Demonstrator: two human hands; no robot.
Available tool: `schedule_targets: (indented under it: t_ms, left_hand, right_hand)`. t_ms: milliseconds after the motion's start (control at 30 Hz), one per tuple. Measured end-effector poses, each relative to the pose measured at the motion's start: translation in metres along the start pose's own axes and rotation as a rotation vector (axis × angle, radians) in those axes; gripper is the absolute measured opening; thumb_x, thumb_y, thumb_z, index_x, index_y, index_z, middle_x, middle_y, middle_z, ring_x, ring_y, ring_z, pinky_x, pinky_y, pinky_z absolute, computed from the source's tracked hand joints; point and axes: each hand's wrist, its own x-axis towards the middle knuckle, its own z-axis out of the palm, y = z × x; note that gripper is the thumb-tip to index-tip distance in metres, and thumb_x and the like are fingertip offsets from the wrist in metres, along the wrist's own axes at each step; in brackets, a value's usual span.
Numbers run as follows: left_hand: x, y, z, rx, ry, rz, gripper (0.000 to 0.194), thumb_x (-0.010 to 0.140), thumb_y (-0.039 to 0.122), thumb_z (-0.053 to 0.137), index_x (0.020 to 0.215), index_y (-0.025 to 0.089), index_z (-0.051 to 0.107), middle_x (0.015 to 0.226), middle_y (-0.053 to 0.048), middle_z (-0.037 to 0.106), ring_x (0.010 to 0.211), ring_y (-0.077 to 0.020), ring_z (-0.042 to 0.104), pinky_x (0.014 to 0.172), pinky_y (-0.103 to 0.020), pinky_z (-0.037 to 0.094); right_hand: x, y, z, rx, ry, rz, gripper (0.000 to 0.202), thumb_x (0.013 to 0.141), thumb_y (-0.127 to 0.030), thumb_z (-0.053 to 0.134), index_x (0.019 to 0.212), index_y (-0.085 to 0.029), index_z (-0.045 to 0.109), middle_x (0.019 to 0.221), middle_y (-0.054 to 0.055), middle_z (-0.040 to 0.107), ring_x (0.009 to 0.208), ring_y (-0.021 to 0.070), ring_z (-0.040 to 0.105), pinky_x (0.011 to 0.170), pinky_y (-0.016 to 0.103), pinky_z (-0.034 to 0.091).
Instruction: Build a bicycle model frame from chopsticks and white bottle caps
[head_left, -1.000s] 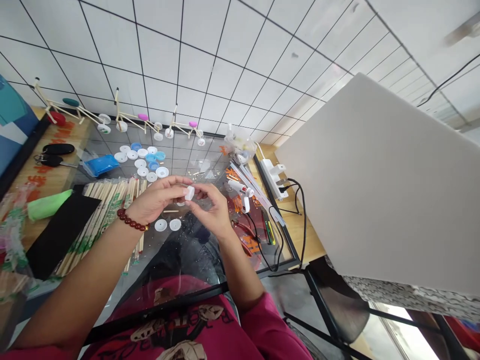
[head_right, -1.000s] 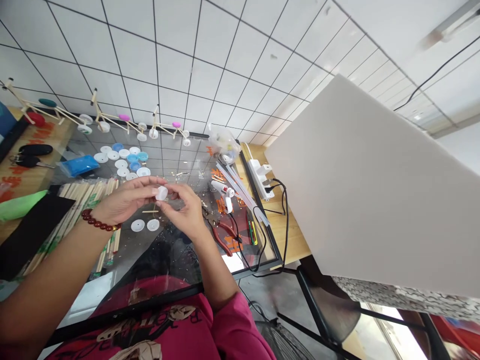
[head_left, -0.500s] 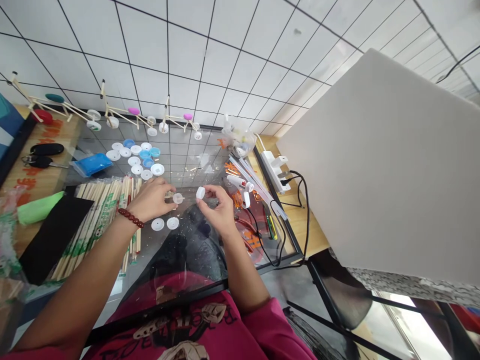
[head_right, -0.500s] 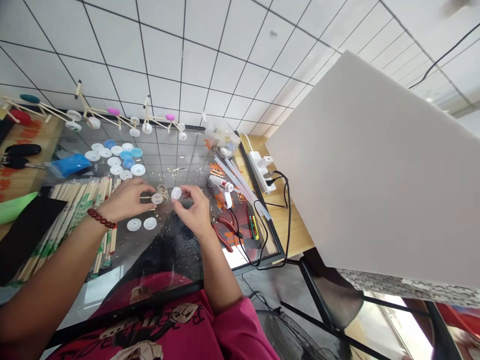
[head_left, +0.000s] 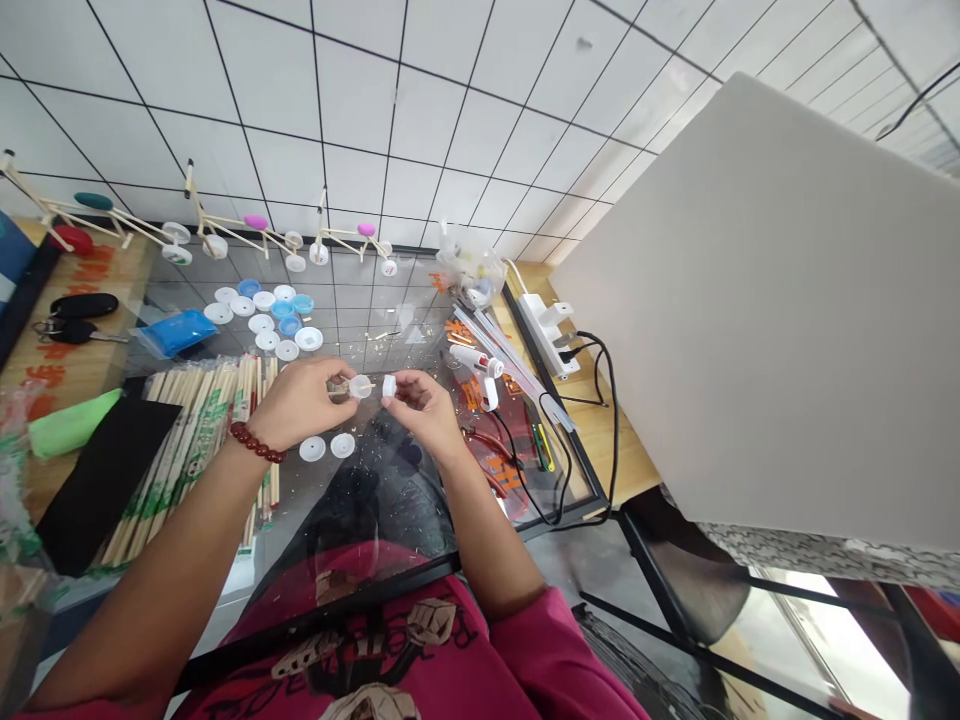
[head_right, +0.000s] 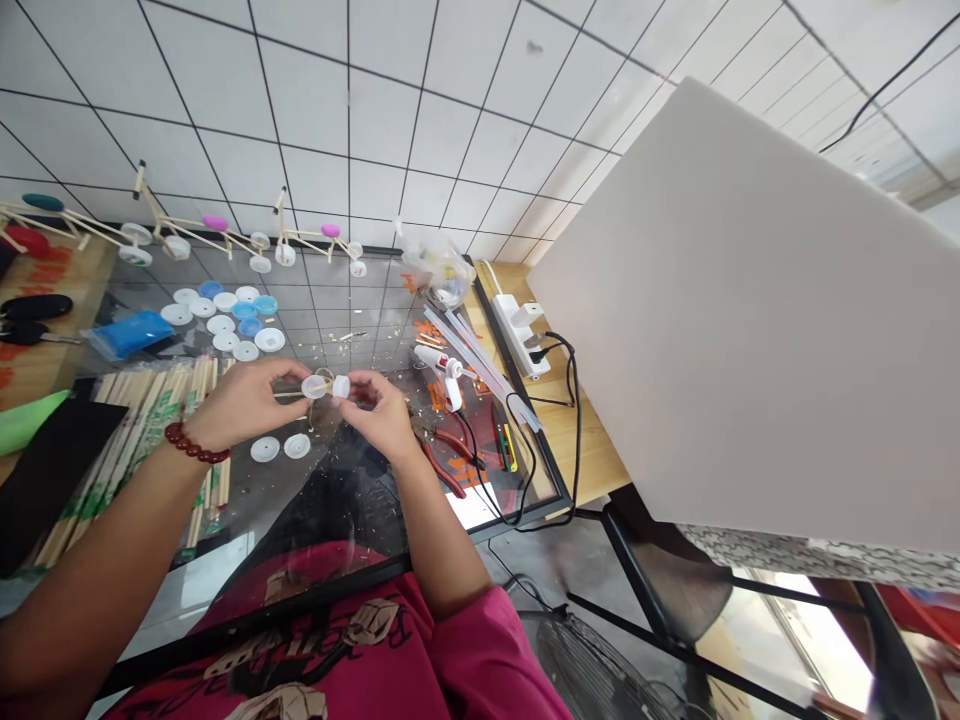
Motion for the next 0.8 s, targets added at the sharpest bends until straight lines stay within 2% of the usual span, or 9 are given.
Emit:
schedule_targets:
  t_ms: [100, 167, 367, 533, 700, 800]
  left_hand:
    - [-0.003, 0.005, 0.003, 0.256, 0.046, 0.082, 0.018, 0.064, 0.027, 0.083, 0.081, 0.029, 0.079, 0.082, -0.006, 0.077, 0.084, -0.0295, 0.067, 0.069, -0.033, 0.047]
    - [-0.004, 0.005, 0.005, 0.295, 0.055, 0.106, 0.018, 0.066, 0.028, 0.081, 0.084, 0.028, 0.079, 0.083, -0.006, 0.079, 0.081, -0.0292, 0.069, 0.069, -0.034, 0.048]
    - [-0.004, 0.005, 0.007, 0.299, 0.057, 0.089, 0.027, 0.071, 0.036, 0.079, 0.096, 0.025, 0.080, 0.091, -0.009, 0.081, 0.086, -0.0305, 0.072, 0.078, -0.039, 0.055]
    - [-0.006, 0.011, 0.011, 0.194, 0.074, 0.078, 0.037, 0.070, 0.039, 0.080, 0.103, 0.022, 0.081, 0.095, -0.009, 0.080, 0.086, -0.0279, 0.072, 0.088, -0.043, 0.059]
    - [-0.009, 0.019, 0.014, 0.089, 0.089, 0.155, 0.031, 0.070, 0.036, 0.080, 0.098, 0.023, 0.082, 0.093, -0.008, 0.073, 0.078, -0.0229, 0.068, 0.079, -0.039, 0.060]
    - [-0.011, 0.024, 0.017, 0.044, 0.086, 0.193, 0.029, 0.071, 0.035, 0.079, 0.097, 0.024, 0.083, 0.091, -0.007, 0.072, 0.075, -0.0210, 0.066, 0.077, -0.038, 0.059]
  right_hand:
    - [-0.001, -0.003, 0.000, 0.143, -0.082, 0.066, 0.046, 0.065, -0.045, 0.096, 0.099, -0.024, 0.073, 0.109, 0.004, 0.081, 0.101, 0.0205, 0.075, 0.099, 0.038, 0.061]
    - [-0.002, -0.004, 0.000, 0.200, -0.110, 0.103, 0.046, 0.065, -0.046, 0.096, 0.098, -0.025, 0.073, 0.114, 0.004, 0.081, 0.104, 0.0212, 0.075, 0.099, 0.039, 0.062]
    - [-0.001, -0.002, -0.003, 0.265, -0.121, 0.156, 0.045, 0.065, -0.045, 0.097, 0.098, -0.024, 0.075, 0.108, 0.001, 0.081, 0.099, 0.0191, 0.076, 0.092, 0.036, 0.064]
    - [-0.001, -0.004, 0.000, 0.290, -0.145, 0.183, 0.045, 0.065, -0.046, 0.098, 0.096, -0.023, 0.076, 0.100, 0.001, 0.082, 0.094, 0.0190, 0.077, 0.092, 0.036, 0.064]
    - [0.001, -0.008, -0.001, 0.388, -0.079, 0.212, 0.048, 0.058, -0.048, 0.101, 0.093, -0.024, 0.078, 0.094, 0.000, 0.081, 0.087, 0.0172, 0.075, 0.087, 0.033, 0.064]
    - [0.002, -0.008, -0.005, 0.419, -0.053, 0.209, 0.049, 0.057, -0.048, 0.101, 0.093, -0.024, 0.078, 0.090, -0.001, 0.080, 0.083, 0.0165, 0.074, 0.088, 0.035, 0.065]
